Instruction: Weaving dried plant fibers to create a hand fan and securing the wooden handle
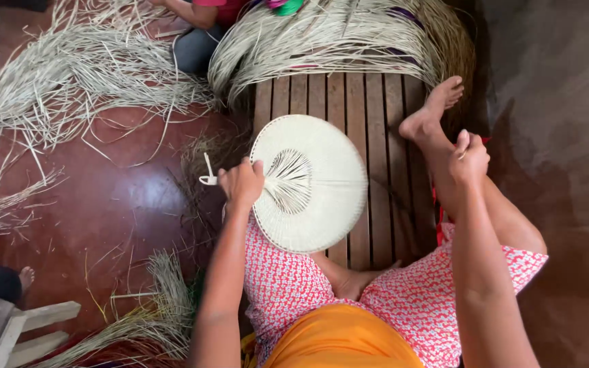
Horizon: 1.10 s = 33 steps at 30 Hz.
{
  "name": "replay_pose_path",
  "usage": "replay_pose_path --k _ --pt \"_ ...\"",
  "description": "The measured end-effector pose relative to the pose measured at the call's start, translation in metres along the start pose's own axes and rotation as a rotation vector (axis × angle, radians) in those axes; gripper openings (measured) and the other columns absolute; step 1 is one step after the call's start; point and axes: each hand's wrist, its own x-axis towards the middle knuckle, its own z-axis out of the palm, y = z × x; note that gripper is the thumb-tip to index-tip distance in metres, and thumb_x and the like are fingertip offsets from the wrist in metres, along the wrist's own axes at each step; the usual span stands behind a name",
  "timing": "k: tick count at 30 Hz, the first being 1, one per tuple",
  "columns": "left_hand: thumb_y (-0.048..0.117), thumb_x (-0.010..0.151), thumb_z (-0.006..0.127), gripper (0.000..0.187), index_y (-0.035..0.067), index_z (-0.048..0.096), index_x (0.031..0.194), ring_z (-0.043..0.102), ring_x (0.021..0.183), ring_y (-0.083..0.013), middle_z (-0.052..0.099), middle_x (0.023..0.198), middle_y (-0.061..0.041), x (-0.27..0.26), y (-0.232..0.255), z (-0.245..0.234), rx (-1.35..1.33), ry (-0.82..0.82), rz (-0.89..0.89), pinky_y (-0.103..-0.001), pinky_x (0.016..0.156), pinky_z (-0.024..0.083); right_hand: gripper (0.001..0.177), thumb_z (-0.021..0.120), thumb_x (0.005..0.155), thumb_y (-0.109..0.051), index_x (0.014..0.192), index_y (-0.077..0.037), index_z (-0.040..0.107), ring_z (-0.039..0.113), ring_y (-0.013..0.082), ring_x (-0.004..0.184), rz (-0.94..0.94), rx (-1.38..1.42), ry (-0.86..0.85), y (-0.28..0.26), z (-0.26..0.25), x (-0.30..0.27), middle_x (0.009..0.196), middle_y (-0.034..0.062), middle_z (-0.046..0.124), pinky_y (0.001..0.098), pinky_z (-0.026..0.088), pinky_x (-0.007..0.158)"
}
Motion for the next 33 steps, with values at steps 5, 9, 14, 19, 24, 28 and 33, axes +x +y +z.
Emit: replay_pose_path --k 5,9,14,19,24,28,33 --pt "0.054 0.096 0.046 0.059 0.008 0.078 0.113 0.072 0.112 -0.0377 0.078 0.110 -0.018 -0.001 0.017 0.030 0.240 -0.269 0.166 -0.053 0.090 0.047 0.024 0.079 0.103 -0.025 0.121 -0.011 0.071 0.070 0.0422 0.102 -0.281 0.564 0.225 -0.031 0.026 -0.056 0.103 0.0214 0.074 0.0517 0.056 0.086" --pt "0.040 0.094 0.064 0.054 -0.007 0.067 0.120 0.062 0.121 -0.0507 0.063 0.129 -0.033 -0.045 0.042 0.025 0.048 -0.385 0.196 -0.062 0.100 0.049 0.037 0.079 0.099 -0.030 0.127 -0.009 0.065 0.071 0.0404 0.099 -0.354 0.544 0.015 -0.063 0.016 -0.137 0.098 0.0182 0.074 0.0566 0.056 0.087" --pt "0.033 0.071 0.090 0.078 0.014 0.062 0.142 0.064 0.095 -0.0406 0.062 0.093 -0.013 -0.093 0.076 0.054 -0.563 -0.222 1.018 -0.049 0.089 0.052 0.022 0.066 0.083 -0.039 0.088 -0.022 0.079 0.079 0.0277 0.081 -0.507 -0.466 -0.408 -0.087 0.068 -0.182 0.081 0.0046 0.077 0.0455 0.063 0.071" --pt "0.027 0.094 0.074 0.023 0.018 0.076 0.115 0.066 0.079 -0.0279 0.059 0.078 -0.003 -0.122 0.096 0.058 -0.588 0.048 1.161 -0.040 0.073 0.053 0.026 0.059 0.085 -0.037 0.083 -0.017 0.076 0.078 0.0311 0.077 -0.638 -0.339 -0.528 -0.102 0.080 -0.216 0.075 0.0080 0.075 0.0484 0.060 0.065" --pt "0.027 0.098 0.071 0.012 0.018 0.079 0.100 0.068 0.070 -0.0231 0.063 0.071 0.001 -0.110 0.076 0.056 -0.719 0.180 0.980 -0.035 0.071 0.054 0.046 0.057 0.097 -0.055 0.125 -0.022 0.072 0.076 0.0420 0.091 -0.663 -0.180 -0.611 -0.131 -0.003 -0.226 0.100 0.0175 0.079 0.0543 0.059 0.081" --pt "0.020 0.094 0.078 0.009 0.014 0.081 0.098 0.069 0.065 -0.0146 0.071 0.070 -0.003 -0.093 0.046 0.052 -1.028 0.179 0.722 -0.030 0.067 0.056 0.015 0.067 0.097 -0.037 0.109 -0.032 0.074 0.073 0.0398 0.095 -0.662 0.175 -0.497 -0.135 -0.029 -0.222 0.104 0.0083 0.074 0.0527 0.060 0.085" --pt "0.014 0.093 0.078 0.010 0.005 0.080 0.097 0.069 0.064 -0.0126 0.072 0.069 -0.008 -0.080 0.022 0.066 -1.295 0.099 0.585 -0.030 0.066 0.059 0.011 0.070 0.097 -0.032 0.102 -0.024 0.075 0.075 0.0297 0.092 -0.703 0.417 -0.460 -0.145 -0.029 -0.224 0.109 -0.0013 0.074 0.0459 0.060 0.082"
